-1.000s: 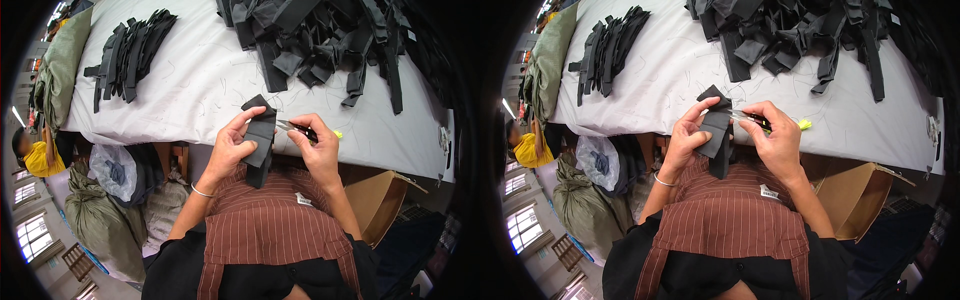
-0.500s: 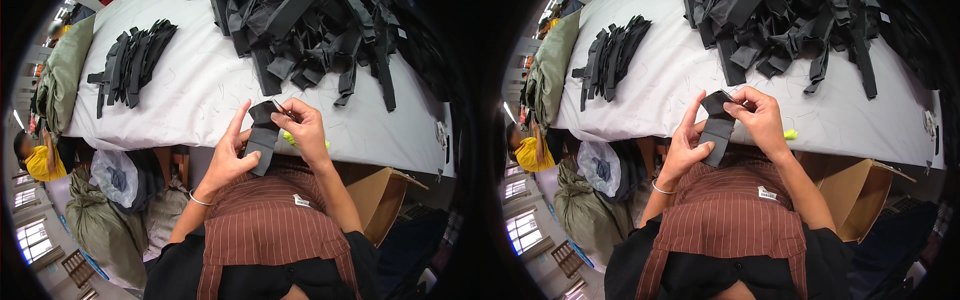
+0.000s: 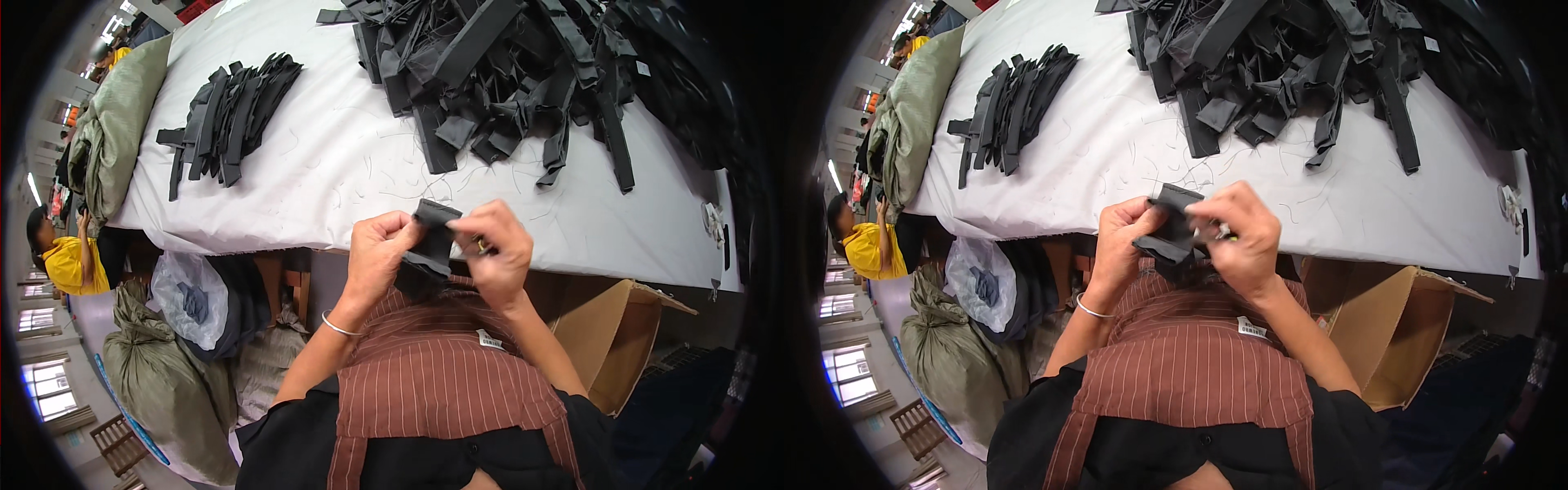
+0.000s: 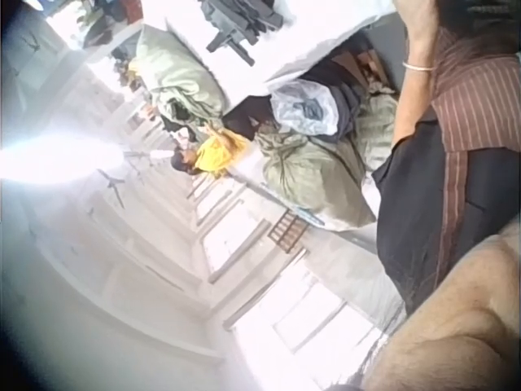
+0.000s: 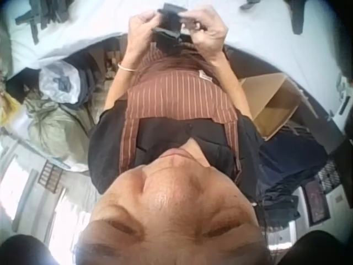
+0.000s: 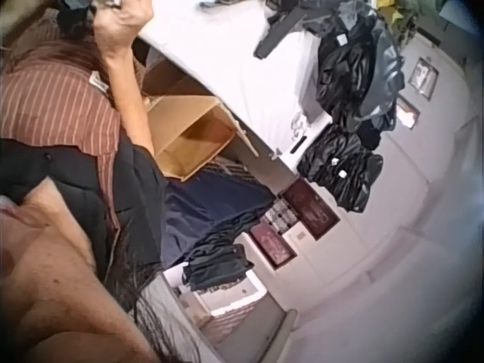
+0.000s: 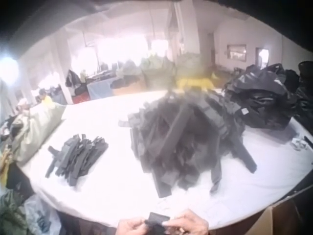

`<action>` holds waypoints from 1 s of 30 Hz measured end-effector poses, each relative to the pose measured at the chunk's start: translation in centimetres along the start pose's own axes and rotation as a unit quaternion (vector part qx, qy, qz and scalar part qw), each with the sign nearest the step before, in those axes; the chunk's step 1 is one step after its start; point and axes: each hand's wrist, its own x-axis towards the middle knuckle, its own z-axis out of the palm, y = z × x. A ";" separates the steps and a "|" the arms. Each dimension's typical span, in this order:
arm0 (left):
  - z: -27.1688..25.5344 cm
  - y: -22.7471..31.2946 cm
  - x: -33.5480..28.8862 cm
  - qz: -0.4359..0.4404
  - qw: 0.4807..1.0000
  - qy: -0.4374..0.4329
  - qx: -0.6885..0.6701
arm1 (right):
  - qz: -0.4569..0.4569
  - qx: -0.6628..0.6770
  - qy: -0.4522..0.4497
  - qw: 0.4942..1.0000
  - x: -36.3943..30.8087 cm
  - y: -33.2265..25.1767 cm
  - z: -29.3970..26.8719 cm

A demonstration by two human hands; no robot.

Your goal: The recorder is sorting and inspecting small black fabric or plastic components at a workbench, using a small tool to adjust or trim them.

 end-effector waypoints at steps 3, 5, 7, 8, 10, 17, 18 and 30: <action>-0.3 -0.5 0.0 0.005 0.999 0.010 -0.032 | -0.038 -0.061 -0.044 0.996 -0.9 1.0 0.0; -0.4 -0.8 0.1 -0.001 0.999 0.019 -0.027 | -0.035 -0.057 -0.041 0.997 -0.8 1.1 0.0; -0.3 -0.9 0.0 -0.010 0.999 0.018 -0.042 | -0.030 -0.054 -0.038 0.997 -0.6 1.2 0.0; -0.1 -0.7 0.0 -0.012 0.999 0.018 -0.041 | 0.015 -0.027 -0.024 0.999 -0.4 1.1 0.0; 0.3 -0.1 -0.2 -0.027 0.999 0.016 0.002 | 0.184 0.058 0.012 0.981 0.0 0.2 0.0; 0.1 -1.3 0.2 -0.024 0.998 0.033 0.047 | 0.256 0.130 0.019 0.958 0.9 2.0 0.2; 0.0 -1.4 0.3 -0.023 0.997 0.041 0.064 | 0.254 0.113 0.008 0.961 1.0 2.3 0.1; -0.8 -1.7 1.6 -0.084 0.991 0.065 -0.077 | 0.109 0.027 -0.113 0.987 0.4 2.0 -0.2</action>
